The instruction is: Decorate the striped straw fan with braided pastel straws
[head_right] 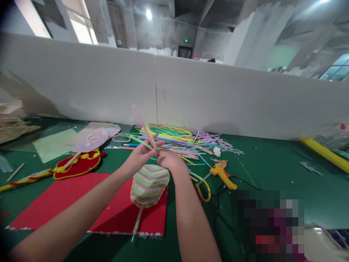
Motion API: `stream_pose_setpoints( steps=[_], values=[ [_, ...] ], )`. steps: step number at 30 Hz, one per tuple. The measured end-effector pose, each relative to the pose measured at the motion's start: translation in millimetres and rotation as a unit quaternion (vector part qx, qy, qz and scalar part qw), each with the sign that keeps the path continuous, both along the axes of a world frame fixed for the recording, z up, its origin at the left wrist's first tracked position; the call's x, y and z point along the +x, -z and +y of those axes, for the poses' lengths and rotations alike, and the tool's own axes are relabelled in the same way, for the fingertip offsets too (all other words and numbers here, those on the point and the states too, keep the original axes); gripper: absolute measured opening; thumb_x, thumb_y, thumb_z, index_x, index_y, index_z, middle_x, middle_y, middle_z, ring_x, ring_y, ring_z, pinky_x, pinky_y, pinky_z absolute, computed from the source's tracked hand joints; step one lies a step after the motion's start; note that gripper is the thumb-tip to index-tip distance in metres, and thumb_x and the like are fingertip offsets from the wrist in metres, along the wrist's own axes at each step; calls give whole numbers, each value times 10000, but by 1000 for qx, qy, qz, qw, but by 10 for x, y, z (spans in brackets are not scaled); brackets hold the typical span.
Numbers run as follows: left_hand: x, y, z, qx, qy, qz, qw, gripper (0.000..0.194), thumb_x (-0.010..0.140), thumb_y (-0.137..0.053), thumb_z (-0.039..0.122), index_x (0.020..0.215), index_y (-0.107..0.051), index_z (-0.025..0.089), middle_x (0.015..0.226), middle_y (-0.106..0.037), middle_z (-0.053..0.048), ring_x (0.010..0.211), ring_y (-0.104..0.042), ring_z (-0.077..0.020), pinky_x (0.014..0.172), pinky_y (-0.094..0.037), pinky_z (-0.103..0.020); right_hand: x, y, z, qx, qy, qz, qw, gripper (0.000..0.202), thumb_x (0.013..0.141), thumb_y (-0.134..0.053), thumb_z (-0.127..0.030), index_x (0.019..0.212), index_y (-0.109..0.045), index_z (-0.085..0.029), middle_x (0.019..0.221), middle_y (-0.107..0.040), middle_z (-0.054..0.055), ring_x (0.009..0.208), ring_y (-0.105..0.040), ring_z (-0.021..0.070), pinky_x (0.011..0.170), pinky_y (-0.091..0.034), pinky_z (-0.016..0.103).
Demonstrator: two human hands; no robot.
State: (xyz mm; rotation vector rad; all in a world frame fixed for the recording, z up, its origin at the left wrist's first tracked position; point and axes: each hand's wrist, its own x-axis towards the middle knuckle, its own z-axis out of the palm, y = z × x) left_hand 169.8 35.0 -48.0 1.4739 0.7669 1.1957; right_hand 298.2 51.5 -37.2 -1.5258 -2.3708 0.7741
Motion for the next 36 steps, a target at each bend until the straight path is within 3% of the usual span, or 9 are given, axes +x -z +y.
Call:
stream_pose_setpoints(
  steps=[4, 8, 11, 16, 22, 27, 30, 33, 36],
  values=[
    [-193, 142, -188, -98, -72, 4, 993, 401, 706, -601, 373, 1005, -599, 105, 856, -696, -107, 823, -647, -255, 718, -519, -378, -109, 105, -228, -33, -1, -11, 999, 132, 740, -519, -202, 655, -616, -177, 713, -635, 40, 577, -524, 131, 493, -302, 216],
    [-393, 247, -340, -186, -95, -40, 977, 300, 714, -600, 378, 840, -611, 106, 808, -704, -115, 802, -659, -249, 726, -525, -373, 183, 204, -467, -21, 18, -18, 999, 140, 735, -555, -321, 751, -609, -193, 788, -638, 33, 700, -555, 155, 553, -323, 217],
    [-516, 289, -470, -195, -141, -85, 967, 268, 739, -580, 354, 836, -602, 106, 840, -703, -121, 839, -655, -244, 763, -520, -369, 532, 304, -651, -1, 99, -19, 995, 139, 748, -548, -313, 779, -595, -185, 781, -619, 33, 727, -556, 160, 588, -337, 225],
    [-643, 462, -664, -182, -140, -148, 962, 238, 755, -577, 330, 854, -582, 114, 920, -691, -131, 919, -633, -229, 813, -502, -352, 874, 575, -1006, 114, 250, -26, 961, 228, 764, -516, -337, 927, -587, -194, 861, -529, 39, 769, -544, 171, 626, -379, 257],
    [-656, 715, -747, -173, -128, -163, 963, 278, 782, -539, 360, 925, -565, 123, 1018, -661, -144, 980, -607, -217, 807, -495, -319, 701, 866, -1290, 107, 318, -52, 941, 271, 747, -561, -327, 997, -579, -225, 1010, -496, 73, 878, -542, 198, 622, -393, 265],
    [-658, 765, -735, -186, -114, -187, 958, 263, 789, -536, 344, 926, -551, 120, 1042, -649, -155, 998, -598, -214, 795, -491, -291, 628, 892, -1280, 166, 364, -60, 915, 232, 778, -486, -181, 985, -583, -220, 1037, -510, 93, 932, -517, 220, 644, -403, 284],
    [-654, 755, -737, -189, -116, -198, 955, 245, 813, -507, 328, 939, -548, 122, 1110, -613, -163, 1028, -581, -209, 782, -493, -269, 621, 883, -1262, 224, 410, -17, 884, 188, 790, -457, -193, 905, -603, -164, 1034, -511, 134, 926, -509, 231, 695, -410, 308],
    [-648, 734, -745, -180, -112, -216, 953, 232, 826, -491, 330, 942, -541, 136, 1175, -573, -159, 1064, -557, -206, 795, -492, -268, 463, 838, -1309, 194, 378, 110, 899, 189, 785, -466, -251, 833, -612, -141, 818, -568, 90, 731, -528, 188, 673, -419, 307],
    [-637, 719, -752, -163, -107, -224, 955, 242, 837, -470, 351, 954, -532, 148, 1210, -547, -154, 1101, -529, -208, 829, -486, -289, 114, 752, -1397, 26, 251, 283, 925, 271, 692, -596, -335, 888, -615, -149, 633, -540, -7, 560, -482, 128, 547, -406, 249]
  ],
)
